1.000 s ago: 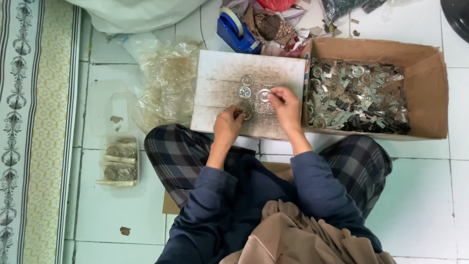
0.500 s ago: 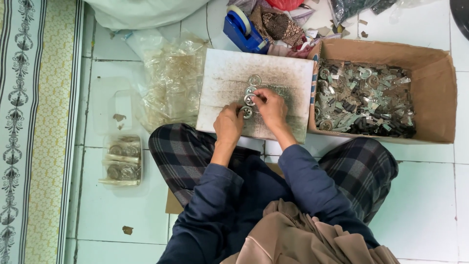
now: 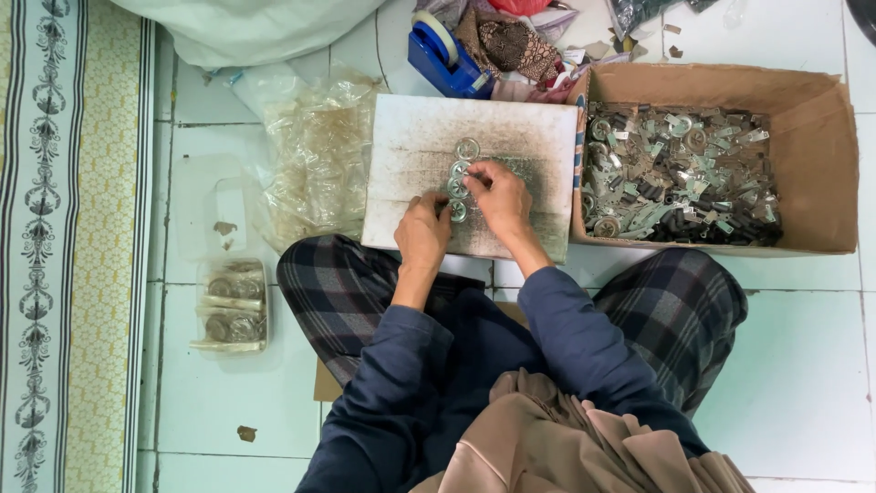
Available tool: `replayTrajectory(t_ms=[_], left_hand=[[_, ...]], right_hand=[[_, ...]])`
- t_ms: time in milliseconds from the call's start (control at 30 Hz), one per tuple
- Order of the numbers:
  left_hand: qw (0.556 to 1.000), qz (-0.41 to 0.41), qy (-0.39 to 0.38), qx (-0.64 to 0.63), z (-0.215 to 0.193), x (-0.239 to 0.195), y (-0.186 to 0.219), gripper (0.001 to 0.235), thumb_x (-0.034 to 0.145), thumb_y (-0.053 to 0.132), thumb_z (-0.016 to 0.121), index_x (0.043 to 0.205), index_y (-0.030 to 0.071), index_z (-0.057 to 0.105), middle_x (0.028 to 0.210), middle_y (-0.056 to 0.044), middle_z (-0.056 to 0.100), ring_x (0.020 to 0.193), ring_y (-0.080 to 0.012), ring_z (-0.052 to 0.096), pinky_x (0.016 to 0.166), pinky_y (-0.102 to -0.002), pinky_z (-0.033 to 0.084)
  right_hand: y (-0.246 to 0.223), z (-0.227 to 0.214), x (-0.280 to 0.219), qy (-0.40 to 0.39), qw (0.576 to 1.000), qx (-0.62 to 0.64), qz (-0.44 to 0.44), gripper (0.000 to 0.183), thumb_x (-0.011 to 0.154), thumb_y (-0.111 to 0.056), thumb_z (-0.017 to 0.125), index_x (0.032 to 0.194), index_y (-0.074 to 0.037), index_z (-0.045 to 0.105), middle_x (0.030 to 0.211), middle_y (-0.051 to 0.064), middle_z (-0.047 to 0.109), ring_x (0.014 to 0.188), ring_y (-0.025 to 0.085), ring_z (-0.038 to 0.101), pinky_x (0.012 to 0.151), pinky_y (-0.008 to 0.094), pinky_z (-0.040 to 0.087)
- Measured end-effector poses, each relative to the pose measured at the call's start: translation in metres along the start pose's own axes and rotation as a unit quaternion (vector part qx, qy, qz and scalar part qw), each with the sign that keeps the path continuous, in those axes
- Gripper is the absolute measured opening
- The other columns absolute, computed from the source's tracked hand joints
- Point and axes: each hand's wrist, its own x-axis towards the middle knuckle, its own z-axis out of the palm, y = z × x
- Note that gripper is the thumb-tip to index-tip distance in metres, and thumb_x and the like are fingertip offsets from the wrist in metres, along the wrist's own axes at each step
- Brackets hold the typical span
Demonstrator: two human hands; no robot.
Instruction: The person sorts metal hardware parts from a cardboard box, placing them onto a white board and then into a small plastic bag which they seal with tape.
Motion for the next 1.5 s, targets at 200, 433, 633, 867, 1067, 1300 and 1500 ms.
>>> replayTrajectory(t_ms=[200, 433, 633, 867, 1067, 1300, 1500], left_hand=[[1.0, 0.007, 0.002, -0.016, -0.001, -0.002, 0.02, 0.022, 0.096, 0.023, 0.068, 0.116, 0.014, 0.071, 0.102, -0.009, 0.067, 0.1, -0.0378, 0.072, 0.086, -0.056, 0.057], [0.972, 0.218, -0.04, -0.075, 0.055, -0.002, 0.119, 0.019, 0.094, 0.016, 0.068, 0.113, 0.02, 0.071, 0.101, -0.01, 0.069, 0.099, -0.0409, 0.072, 0.083, -0.052, 0.06], [0.938, 0.329, -0.11, 0.024, 0.208, 0.01, 0.155, 0.02, 0.09, 0.006, 0.066, 0.104, 0.016, 0.075, 0.091, -0.009, 0.07, 0.087, -0.0328, 0.076, 0.076, -0.043, 0.063], [0.897, 0.346, -0.087, 0.263, 0.299, 0.036, 0.145, 0.01, 0.08, 0.003, 0.066, 0.078, 0.012, 0.071, 0.065, -0.007, 0.065, 0.062, -0.027, 0.071, 0.052, -0.045, 0.059], [0.892, 0.336, -0.117, 0.279, 0.263, 0.027, 0.157, 0.01, 0.082, 0.001, 0.067, 0.074, 0.006, 0.071, 0.066, -0.011, 0.067, 0.064, -0.0254, 0.073, 0.053, -0.045, 0.061], [0.933, 0.3, -0.118, 0.159, 0.232, 0.034, 0.161, 0.006, 0.086, -0.001, 0.065, 0.088, 0.001, 0.071, 0.08, -0.015, 0.071, 0.075, -0.033, 0.077, 0.061, -0.046, 0.063], [0.955, 0.196, -0.211, -0.07, 0.195, 0.043, 0.164, 0.014, 0.091, 0.005, 0.067, 0.098, -0.006, 0.074, 0.068, -0.021, 0.072, 0.056, -0.0306, 0.074, 0.057, -0.04, 0.063]], right_hand=[[0.037, -0.055, 0.011, 0.082, 0.982, 0.161, -0.05, 0.015, 0.091, -0.021, 0.077, 0.105, -0.021, 0.079, 0.083, 0.007, 0.075, 0.078, 0.021, 0.071, 0.072, 0.037, 0.057], [0.176, -0.137, 0.029, 0.144, 0.977, 0.155, -0.015, 0.015, 0.093, -0.015, 0.08, 0.108, -0.017, 0.079, 0.084, 0.004, 0.074, 0.068, 0.011, 0.066, 0.061, 0.028, 0.055], [0.23, -0.162, 0.001, -0.002, 0.994, -0.003, 0.112, 0.032, 0.081, -0.028, 0.085, 0.111, -0.021, 0.078, 0.101, 0.005, 0.076, 0.094, 0.026, 0.07, 0.079, 0.045, 0.056], [0.181, -0.169, 0.002, -0.141, 0.953, -0.211, 0.164, 0.053, 0.089, -0.008, 0.057, 0.14, -0.02, 0.067, 0.129, 0.014, 0.071, 0.12, 0.038, 0.065, 0.095, 0.056, 0.053], [0.171, -0.177, -0.001, -0.154, 0.953, -0.182, 0.187, 0.044, 0.092, -0.011, 0.055, 0.133, -0.014, 0.071, 0.12, 0.017, 0.073, 0.113, 0.039, 0.068, 0.096, 0.054, 0.052], [0.203, -0.168, 0.003, -0.085, 0.973, -0.039, 0.209, 0.026, 0.09, -0.031, 0.068, 0.114, -0.025, 0.075, 0.097, 0.003, 0.077, 0.092, 0.02, 0.075, 0.089, 0.042, 0.053], [0.22, -0.161, 0.007, -0.005, 0.984, 0.021, 0.179, 0.021, 0.088, -0.03, 0.07, 0.109, -0.031, 0.077, 0.092, -0.006, 0.076, 0.074, 0.011, 0.074, 0.07, 0.028, 0.051]])
